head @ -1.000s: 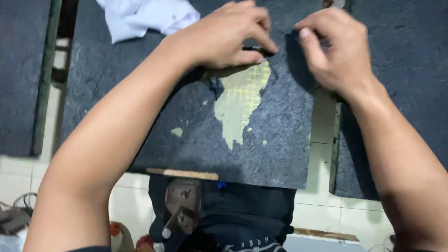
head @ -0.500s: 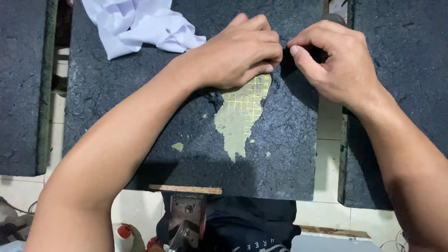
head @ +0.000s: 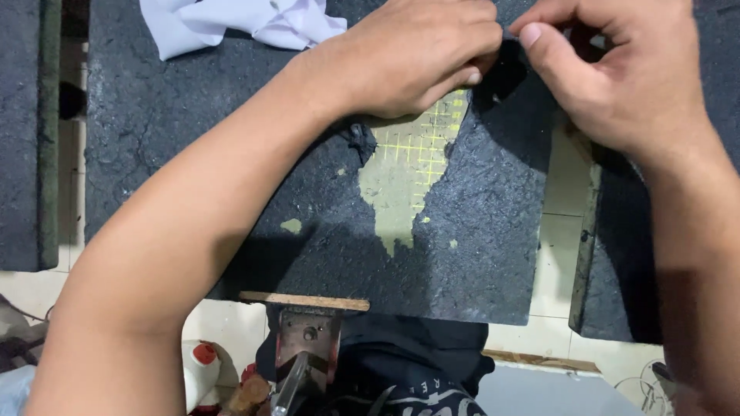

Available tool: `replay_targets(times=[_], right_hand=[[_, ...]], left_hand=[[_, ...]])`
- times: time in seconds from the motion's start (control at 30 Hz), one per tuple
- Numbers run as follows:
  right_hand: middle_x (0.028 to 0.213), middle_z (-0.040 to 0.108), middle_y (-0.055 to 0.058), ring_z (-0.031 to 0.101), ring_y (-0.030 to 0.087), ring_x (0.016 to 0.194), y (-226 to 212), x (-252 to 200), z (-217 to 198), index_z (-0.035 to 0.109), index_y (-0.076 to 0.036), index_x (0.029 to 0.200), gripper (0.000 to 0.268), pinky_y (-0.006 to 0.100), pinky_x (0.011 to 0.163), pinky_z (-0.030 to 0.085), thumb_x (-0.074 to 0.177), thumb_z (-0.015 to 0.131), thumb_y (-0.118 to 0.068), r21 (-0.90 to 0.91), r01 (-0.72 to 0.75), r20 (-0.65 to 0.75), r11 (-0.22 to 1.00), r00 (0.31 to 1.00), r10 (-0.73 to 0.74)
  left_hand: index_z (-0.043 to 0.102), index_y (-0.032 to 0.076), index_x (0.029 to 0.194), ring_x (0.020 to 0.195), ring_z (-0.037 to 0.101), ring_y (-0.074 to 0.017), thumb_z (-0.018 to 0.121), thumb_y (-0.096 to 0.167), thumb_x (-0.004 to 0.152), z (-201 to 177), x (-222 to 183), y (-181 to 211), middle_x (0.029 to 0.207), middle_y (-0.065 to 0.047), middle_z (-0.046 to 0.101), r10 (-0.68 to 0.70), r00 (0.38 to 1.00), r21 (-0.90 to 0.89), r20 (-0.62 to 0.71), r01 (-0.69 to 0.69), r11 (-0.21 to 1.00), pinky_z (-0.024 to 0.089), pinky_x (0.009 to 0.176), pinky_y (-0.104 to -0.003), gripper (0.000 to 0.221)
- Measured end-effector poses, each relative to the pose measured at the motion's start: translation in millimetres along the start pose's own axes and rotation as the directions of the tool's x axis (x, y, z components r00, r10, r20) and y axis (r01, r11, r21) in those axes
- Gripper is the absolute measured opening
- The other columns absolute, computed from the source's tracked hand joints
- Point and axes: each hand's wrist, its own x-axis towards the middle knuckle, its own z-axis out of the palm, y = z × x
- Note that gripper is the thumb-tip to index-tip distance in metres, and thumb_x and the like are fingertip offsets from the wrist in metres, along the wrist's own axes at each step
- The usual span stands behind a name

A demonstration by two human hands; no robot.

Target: The person is picking up small black beads and carefully placing them onto a yellow grid template on a workbench.

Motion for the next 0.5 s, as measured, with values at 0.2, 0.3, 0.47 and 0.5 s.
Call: replay_targets(times=[0.2, 0.3, 0.47, 0.5], right_hand=[[0.103, 0.074, 0.011, 0.059, 0.019, 0.082, -3.9, 1.8, 3.6, 0.079, 0.005, 0.116, 0.010, 0.034, 0.075, 0.040, 0.122, 0.071, 0.006, -0.021, 0.054, 0.062, 0.998, 0.997, -0.052], [0.113, 0.076, 0.019, 0.067, 0.029, 0.099, 0.4, -0.1, 4.0, 0.076, 0.009, 0.113, 0.008, 0.038, 0.085, 0.046, 0.120, 0.073, 0.007, 0.001, 0.112, 0.069, 0.994, 0.991, -0.111], [0.100, 0.070, 0.006, 0.057, 0.017, 0.080, 2.2, -3.0, 10.4, 0.076, -0.002, 0.119, 0.003, 0.033, 0.074, 0.043, 0.119, 0.076, -0.005, -0.079, -0.074, 0.039, 0.994, 0.996, 0.077], [0.100, 0.070, 0.006, 0.057, 0.017, 0.080, -2.1, -1.5, 11.6, 0.076, -0.002, 0.119, 0.003, 0.033, 0.074, 0.043, 0.119, 0.076, -0.005, -0.085, -0.074, 0.039, 0.994, 0.996, 0.078]], left_hand=[[0.061, 0.008, 0.101, 0.085, 0.057, -0.0291, 0.067, 0.010, 0.108, -6.9, -2.6, -0.5, 0.096, -0.009, 0.061, -0.065, 0.998, -0.189, 0.000, 0.064, 0.980, 0.041, 0.068, -0.044, 0.009], [0.064, 0.008, 0.101, 0.083, 0.057, -0.0248, 0.067, 0.009, 0.107, -7.9, -2.3, -3.2, 0.095, -0.006, 0.062, -0.108, 0.994, -0.326, 0.009, 0.105, 0.939, 0.041, 0.070, -0.040, 0.007], [0.060, 0.004, 0.135, 0.109, 0.059, -0.0277, 0.039, 0.026, 0.115, -14.6, -2.2, -9.2, 0.120, -0.012, 0.065, -0.137, 0.987, -0.464, 0.078, 0.158, 0.872, 0.041, 0.093, -0.042, 0.036], [0.060, 0.004, 0.135, 0.109, 0.059, -0.0277, 0.039, 0.026, 0.115, -8.8, -6.3, -17.6, 0.120, -0.012, 0.065, -0.134, 0.988, -0.465, 0.073, 0.152, 0.872, 0.041, 0.093, -0.042, 0.036]])
